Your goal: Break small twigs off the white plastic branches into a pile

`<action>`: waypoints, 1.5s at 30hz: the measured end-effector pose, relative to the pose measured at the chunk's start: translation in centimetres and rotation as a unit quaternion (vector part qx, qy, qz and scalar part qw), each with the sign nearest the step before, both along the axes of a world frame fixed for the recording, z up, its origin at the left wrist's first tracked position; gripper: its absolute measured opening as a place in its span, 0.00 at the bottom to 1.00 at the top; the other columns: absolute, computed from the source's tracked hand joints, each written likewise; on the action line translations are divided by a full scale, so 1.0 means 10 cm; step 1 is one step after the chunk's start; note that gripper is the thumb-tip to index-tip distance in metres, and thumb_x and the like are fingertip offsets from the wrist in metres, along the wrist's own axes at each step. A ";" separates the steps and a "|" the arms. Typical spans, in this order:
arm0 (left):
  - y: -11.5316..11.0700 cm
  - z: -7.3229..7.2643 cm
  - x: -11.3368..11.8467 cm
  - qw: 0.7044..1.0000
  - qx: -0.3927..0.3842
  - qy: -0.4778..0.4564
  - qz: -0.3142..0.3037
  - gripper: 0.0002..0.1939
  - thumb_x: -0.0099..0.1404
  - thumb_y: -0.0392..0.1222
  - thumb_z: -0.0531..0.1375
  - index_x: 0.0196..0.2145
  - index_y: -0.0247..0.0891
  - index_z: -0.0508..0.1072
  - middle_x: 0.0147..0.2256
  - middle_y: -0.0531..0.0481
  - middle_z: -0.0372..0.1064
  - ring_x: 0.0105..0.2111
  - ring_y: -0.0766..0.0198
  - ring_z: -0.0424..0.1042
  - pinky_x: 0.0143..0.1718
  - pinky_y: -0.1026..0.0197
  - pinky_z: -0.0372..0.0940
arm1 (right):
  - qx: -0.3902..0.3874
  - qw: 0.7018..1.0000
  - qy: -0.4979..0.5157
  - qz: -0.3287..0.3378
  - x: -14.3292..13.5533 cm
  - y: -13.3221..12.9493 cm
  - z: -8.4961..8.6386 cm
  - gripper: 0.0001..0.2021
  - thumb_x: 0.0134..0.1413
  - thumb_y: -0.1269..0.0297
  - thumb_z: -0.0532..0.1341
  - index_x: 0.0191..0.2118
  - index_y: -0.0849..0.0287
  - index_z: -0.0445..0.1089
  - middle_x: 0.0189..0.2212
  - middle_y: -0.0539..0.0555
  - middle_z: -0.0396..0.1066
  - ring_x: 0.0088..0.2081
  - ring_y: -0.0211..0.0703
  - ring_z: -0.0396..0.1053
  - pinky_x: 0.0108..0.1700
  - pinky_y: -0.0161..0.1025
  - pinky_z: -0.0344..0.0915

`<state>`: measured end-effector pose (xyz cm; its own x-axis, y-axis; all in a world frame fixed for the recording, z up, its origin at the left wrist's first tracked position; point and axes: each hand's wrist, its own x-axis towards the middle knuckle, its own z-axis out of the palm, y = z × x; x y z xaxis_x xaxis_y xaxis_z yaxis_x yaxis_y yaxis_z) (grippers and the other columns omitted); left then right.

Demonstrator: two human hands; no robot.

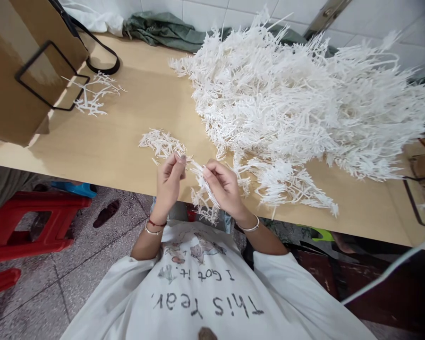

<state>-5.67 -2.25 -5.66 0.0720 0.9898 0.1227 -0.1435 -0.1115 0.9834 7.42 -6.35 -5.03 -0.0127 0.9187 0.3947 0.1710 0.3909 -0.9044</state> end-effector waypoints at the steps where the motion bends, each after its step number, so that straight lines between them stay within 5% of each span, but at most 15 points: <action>1: 0.06 -0.01 -0.06 0.997 0.029 0.067 0.017 0.20 0.62 0.51 0.55 0.20 0.38 0.55 0.20 0.56 0.45 0.20 0.70 0.47 0.22 0.63 0.47 | -0.002 1.000 -0.013 -0.013 0.01 0.01 -0.01 0.11 0.61 0.65 0.53 0.27 0.59 0.59 0.22 0.46 0.53 0.23 0.31 0.50 0.24 0.33 0.50; 5: 0.31 -0.09 -0.24 0.938 0.085 0.322 0.095 0.23 0.63 0.53 0.55 0.17 0.37 0.55 0.16 0.56 0.49 0.19 0.70 0.48 0.23 0.61 0.43 | -0.001 0.997 -0.070 -0.041 0.04 0.06 -0.06 0.09 0.62 0.65 0.52 0.29 0.58 0.58 0.24 0.46 0.53 0.24 0.31 0.51 0.26 0.33 0.51; 8: 0.43 -0.17 -0.28 0.905 0.079 0.402 0.116 0.23 0.62 0.53 0.55 0.16 0.37 0.59 0.14 0.55 0.52 0.18 0.68 0.50 0.23 0.61 0.42 | 0.001 0.994 -0.100 -0.042 0.06 0.08 -0.08 0.08 0.62 0.66 0.51 0.30 0.58 0.58 0.25 0.47 0.54 0.25 0.32 0.53 0.28 0.34 0.53; 14: 0.36 -0.05 -0.24 0.956 0.093 0.267 0.076 0.12 0.65 0.49 0.53 0.31 0.39 0.67 0.25 0.53 0.63 0.22 0.70 0.57 0.25 0.64 0.49 | 0.017 0.989 -0.141 -0.042 0.10 0.10 -0.07 0.08 0.59 0.70 0.53 0.28 0.59 0.58 0.24 0.46 0.54 0.25 0.32 0.53 0.29 0.33 0.52; 19: 0.18 0.12 -0.21 0.953 0.110 0.206 -0.191 0.15 0.63 0.50 0.55 0.26 0.38 0.64 0.22 0.54 0.56 0.23 0.69 0.55 0.25 0.64 0.50 | 0.018 0.987 -0.161 -0.001 0.13 0.10 -0.01 0.08 0.57 0.72 0.54 0.27 0.60 0.60 0.23 0.46 0.54 0.24 0.31 0.52 0.27 0.33 0.51; 25: 0.14 0.00 -0.17 0.962 0.030 0.163 -0.216 0.12 0.63 0.51 0.55 0.33 0.39 0.65 0.24 0.55 0.56 0.23 0.70 0.55 0.25 0.65 0.52 | 0.006 0.990 -0.139 0.015 0.12 0.10 0.01 0.09 0.58 0.71 0.54 0.26 0.60 0.60 0.22 0.45 0.54 0.22 0.30 0.50 0.25 0.32 0.49; 29: 0.12 -0.11 -0.15 0.955 -0.047 0.078 -0.281 0.18 0.61 0.54 0.57 0.25 0.36 0.67 0.20 0.56 0.53 0.20 0.72 0.52 0.21 0.66 0.50 | -0.001 0.992 -0.126 0.013 0.10 0.12 -0.02 0.10 0.59 0.68 0.54 0.26 0.60 0.60 0.22 0.46 0.55 0.23 0.31 0.51 0.25 0.32 0.50; 37: -0.12 -0.28 0.13 0.988 -0.055 -0.093 -0.113 0.22 0.57 0.58 0.59 0.19 0.37 0.63 0.18 0.56 0.52 0.19 0.72 0.51 0.21 0.65 0.51 | 0.034 0.999 0.015 -0.033 -0.08 0.08 -0.08 0.13 0.59 0.62 0.53 0.24 0.59 0.61 0.20 0.47 0.56 0.23 0.33 0.55 0.26 0.34 0.53; 42: -0.21 -0.15 0.28 0.985 -0.046 -0.159 -0.041 0.26 0.60 0.58 0.55 0.17 0.38 0.52 0.17 0.57 0.43 0.17 0.72 0.44 0.18 0.64 0.46 | 0.024 0.992 0.071 -0.099 -0.10 0.04 -0.18 0.14 0.60 0.55 0.53 0.25 0.57 0.58 0.21 0.47 0.55 0.22 0.34 0.53 0.23 0.34 0.52; 45: -0.16 -0.06 0.21 0.993 -0.026 -0.112 -0.040 0.25 0.63 0.57 0.52 0.19 0.38 0.50 0.18 0.57 0.42 0.18 0.71 0.43 0.19 0.63 0.44 | 0.002 0.992 0.074 -0.097 -0.04 0.05 -0.18 0.14 0.61 0.55 0.52 0.26 0.56 0.56 0.21 0.47 0.53 0.21 0.33 0.52 0.23 0.35 0.51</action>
<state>-3.58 -3.85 -6.30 0.1269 0.9876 0.0927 -0.3655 -0.0403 0.9299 7.02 -5.88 -6.87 0.2236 0.8966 0.3823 0.1087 0.3669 -0.9239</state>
